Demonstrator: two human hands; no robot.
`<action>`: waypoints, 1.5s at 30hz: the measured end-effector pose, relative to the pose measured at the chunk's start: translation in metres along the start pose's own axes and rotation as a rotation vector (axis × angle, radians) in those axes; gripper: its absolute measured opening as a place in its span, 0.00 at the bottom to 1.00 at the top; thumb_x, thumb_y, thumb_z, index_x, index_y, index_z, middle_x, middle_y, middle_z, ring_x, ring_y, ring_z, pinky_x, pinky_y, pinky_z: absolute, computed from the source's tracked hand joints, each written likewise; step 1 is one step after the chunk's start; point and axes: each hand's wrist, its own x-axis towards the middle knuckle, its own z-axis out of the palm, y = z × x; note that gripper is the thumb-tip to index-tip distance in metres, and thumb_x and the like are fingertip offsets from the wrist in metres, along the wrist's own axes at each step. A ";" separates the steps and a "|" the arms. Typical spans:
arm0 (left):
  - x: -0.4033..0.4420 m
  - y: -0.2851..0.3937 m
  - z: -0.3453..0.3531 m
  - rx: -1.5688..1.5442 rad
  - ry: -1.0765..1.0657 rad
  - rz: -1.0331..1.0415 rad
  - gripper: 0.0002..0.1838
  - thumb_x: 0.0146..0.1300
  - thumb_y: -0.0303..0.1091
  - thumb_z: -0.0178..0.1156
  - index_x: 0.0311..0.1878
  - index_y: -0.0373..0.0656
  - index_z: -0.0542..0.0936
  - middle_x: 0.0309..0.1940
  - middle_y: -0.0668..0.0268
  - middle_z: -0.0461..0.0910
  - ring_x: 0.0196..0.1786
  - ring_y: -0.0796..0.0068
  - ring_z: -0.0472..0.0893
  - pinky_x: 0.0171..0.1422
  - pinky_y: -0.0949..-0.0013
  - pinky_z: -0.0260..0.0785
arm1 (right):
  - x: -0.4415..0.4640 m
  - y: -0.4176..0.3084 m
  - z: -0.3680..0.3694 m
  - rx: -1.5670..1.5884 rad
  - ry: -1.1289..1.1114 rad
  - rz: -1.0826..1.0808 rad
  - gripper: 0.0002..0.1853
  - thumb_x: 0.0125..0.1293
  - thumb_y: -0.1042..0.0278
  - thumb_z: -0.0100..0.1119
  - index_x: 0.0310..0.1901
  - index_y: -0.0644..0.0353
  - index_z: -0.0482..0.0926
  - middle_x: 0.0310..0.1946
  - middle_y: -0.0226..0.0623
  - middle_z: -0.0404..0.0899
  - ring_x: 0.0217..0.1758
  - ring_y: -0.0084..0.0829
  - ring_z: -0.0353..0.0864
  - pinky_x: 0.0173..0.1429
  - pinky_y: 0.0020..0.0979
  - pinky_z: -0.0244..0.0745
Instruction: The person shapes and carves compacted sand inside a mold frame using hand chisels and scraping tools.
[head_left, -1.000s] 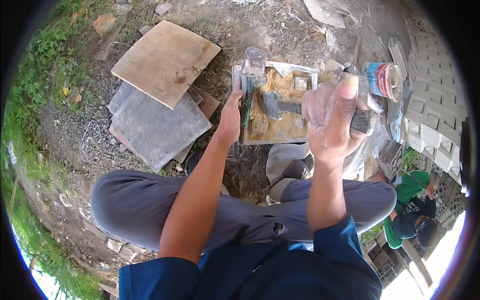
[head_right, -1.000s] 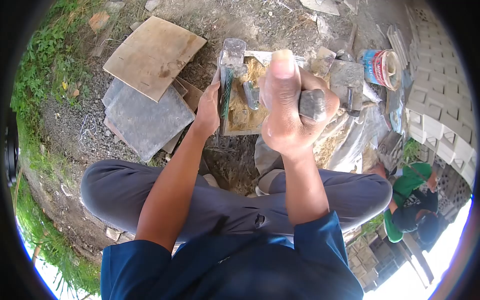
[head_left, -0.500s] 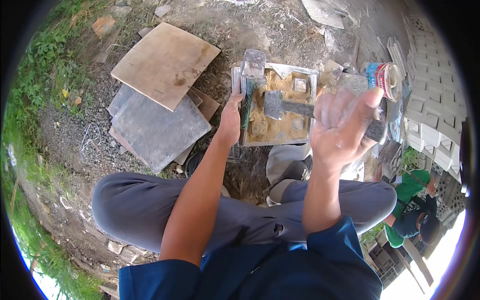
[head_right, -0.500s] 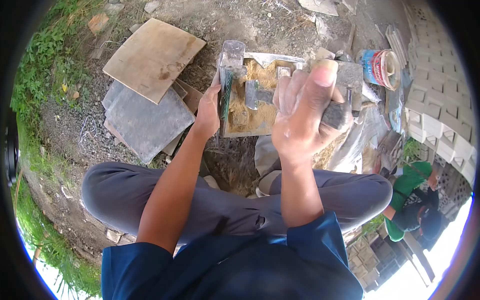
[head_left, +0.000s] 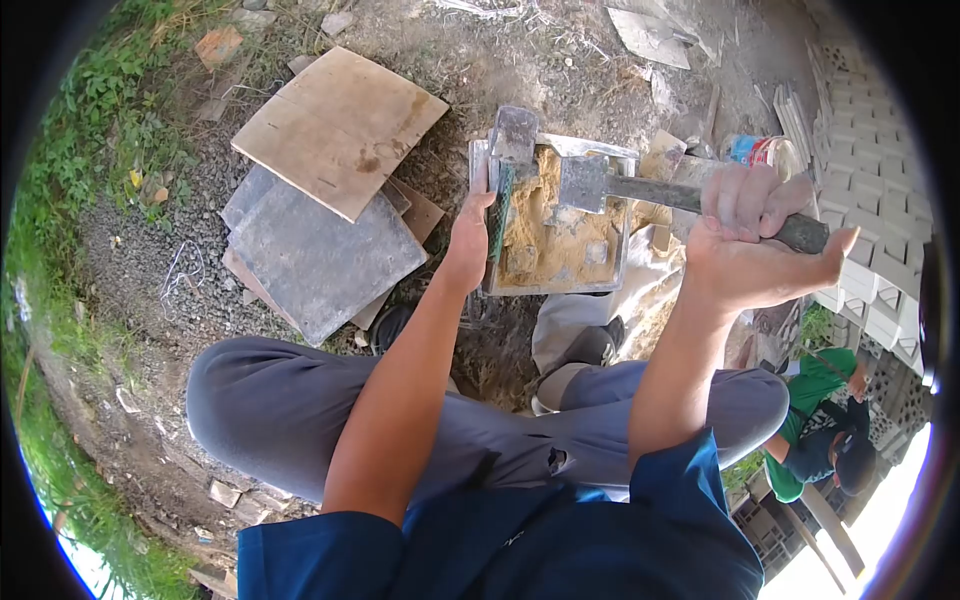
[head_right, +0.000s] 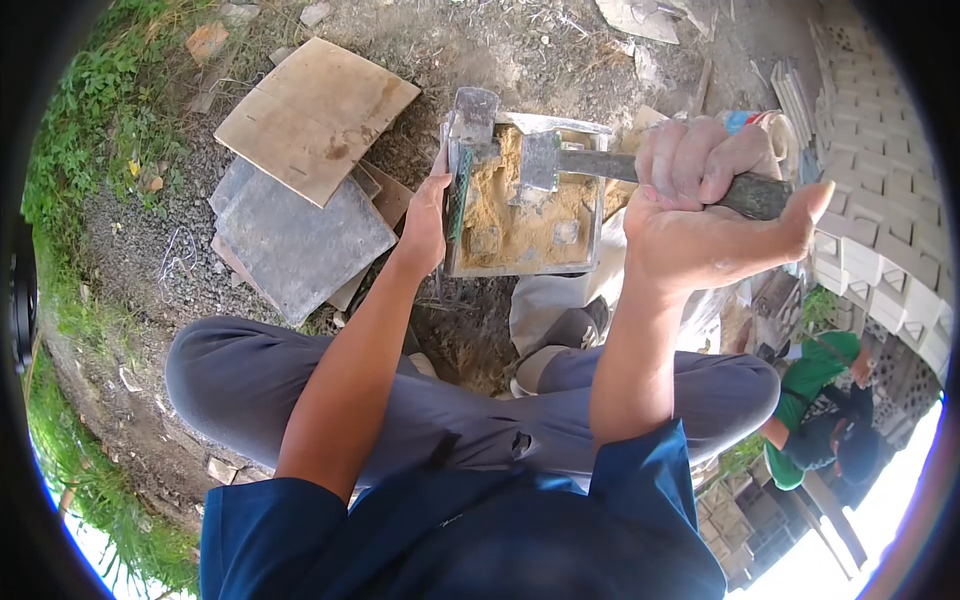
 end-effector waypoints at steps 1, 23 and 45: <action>0.002 -0.002 -0.001 0.026 0.014 0.040 0.37 0.72 0.40 0.43 0.83 0.49 0.51 0.71 0.65 0.67 0.66 0.71 0.70 0.73 0.65 0.61 | -0.002 0.004 -0.002 0.018 0.002 0.010 0.35 0.70 0.27 0.35 0.19 0.53 0.60 0.11 0.29 0.54 0.14 0.25 0.48 0.22 0.30 0.43; -0.001 0.002 -0.001 0.089 -0.046 0.019 0.39 0.71 0.42 0.41 0.84 0.44 0.46 0.80 0.64 0.56 0.79 0.70 0.59 0.83 0.62 0.47 | -0.001 0.018 -0.022 0.083 -0.290 0.126 0.34 0.72 0.31 0.35 0.21 0.56 0.62 0.14 0.27 0.57 0.19 0.23 0.50 0.28 0.31 0.46; -0.009 0.020 0.011 0.017 -0.004 -0.133 0.41 0.68 0.38 0.42 0.84 0.46 0.45 0.80 0.63 0.55 0.78 0.67 0.59 0.82 0.61 0.48 | 0.020 0.036 -0.005 -0.020 -0.214 0.182 0.32 0.73 0.35 0.32 0.18 0.54 0.57 0.12 0.23 0.51 0.17 0.21 0.45 0.25 0.29 0.39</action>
